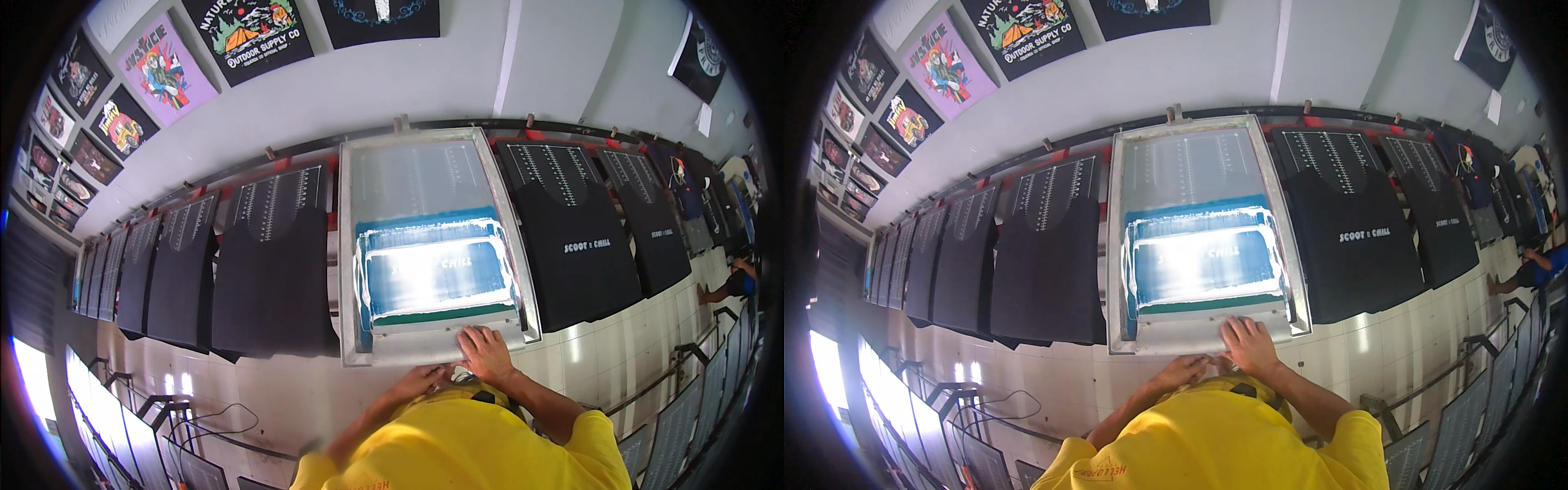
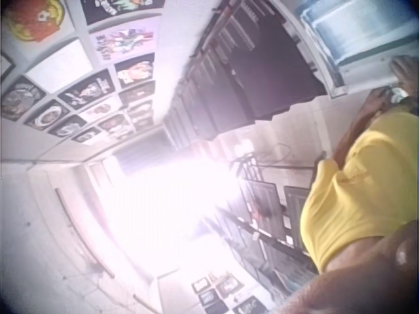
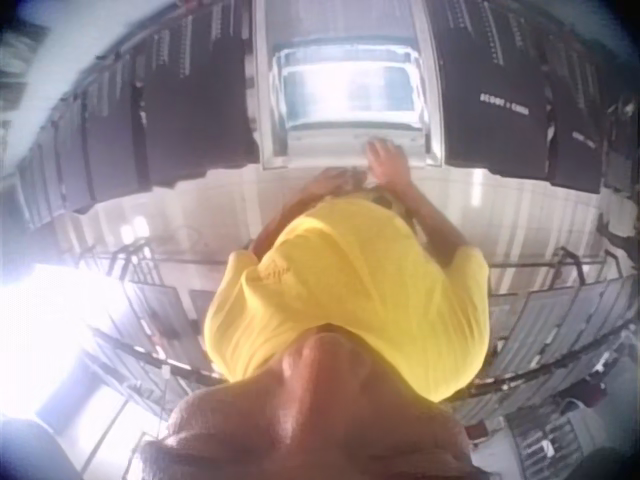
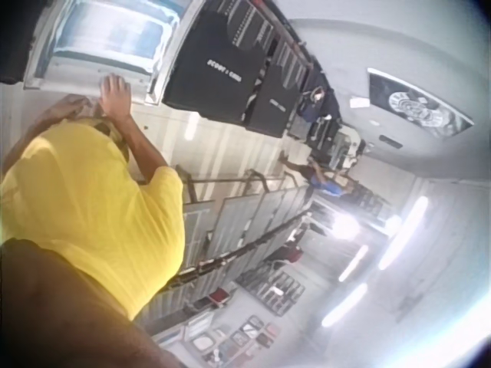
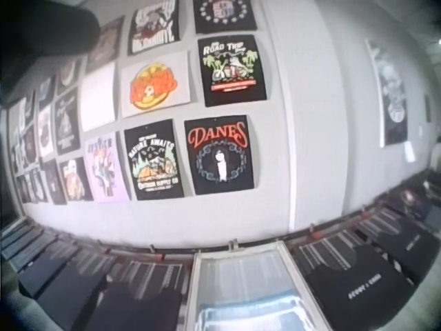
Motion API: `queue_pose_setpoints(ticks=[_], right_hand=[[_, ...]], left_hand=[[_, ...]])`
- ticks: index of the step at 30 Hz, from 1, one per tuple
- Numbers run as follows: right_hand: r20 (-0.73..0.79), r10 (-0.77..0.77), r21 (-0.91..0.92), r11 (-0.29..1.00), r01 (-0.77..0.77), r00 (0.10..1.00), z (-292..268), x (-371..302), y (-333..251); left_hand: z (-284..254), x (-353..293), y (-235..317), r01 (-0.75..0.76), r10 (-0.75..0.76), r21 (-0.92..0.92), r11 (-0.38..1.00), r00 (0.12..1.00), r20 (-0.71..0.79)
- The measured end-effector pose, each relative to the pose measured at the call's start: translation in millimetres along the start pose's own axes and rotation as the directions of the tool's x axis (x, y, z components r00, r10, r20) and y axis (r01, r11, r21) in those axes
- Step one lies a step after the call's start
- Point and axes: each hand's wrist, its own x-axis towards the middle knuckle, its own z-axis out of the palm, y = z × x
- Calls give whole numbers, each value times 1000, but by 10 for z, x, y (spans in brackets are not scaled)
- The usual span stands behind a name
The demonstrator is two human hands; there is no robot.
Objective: The person performs screen printing by sliding a squeegee across a screen to apply ink to black t-shirts mounted on boards.
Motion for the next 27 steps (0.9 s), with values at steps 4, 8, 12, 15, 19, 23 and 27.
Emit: queue_pose_setpoints(ticks=[4,8,12,15,19,23,27], right_hand=[[-15,3,-5,1000,-3,1000,-32,36,-52],[-144,109,209,975,-78,984,-225,81,35],[-359,385,305,909,-283,850,-246,26,614],[-377,583,308,812,-496,720,-194,-54,989],[-277,732,429,674,-601,623,292,-298,1443],[-215,763,609,593,-527,609,428,-278,1575],[-153,852,884,345,-316,501,695,-269,1730]], left_hand=[[-23,49,-160,-99,111,153,983,991,-73],[-92,-153,44,-89,104,508,857,995,1],[-271,-784,943,92,-58,372,924,993,-100],[-707,-921,878,-119,259,273,955,787,-560],[-1214,-749,639,177,727,792,585,318,-608],[-1535,-633,189,232,645,749,620,392,-656],[-1526,-596,323,218,410,564,797,490,-769]])
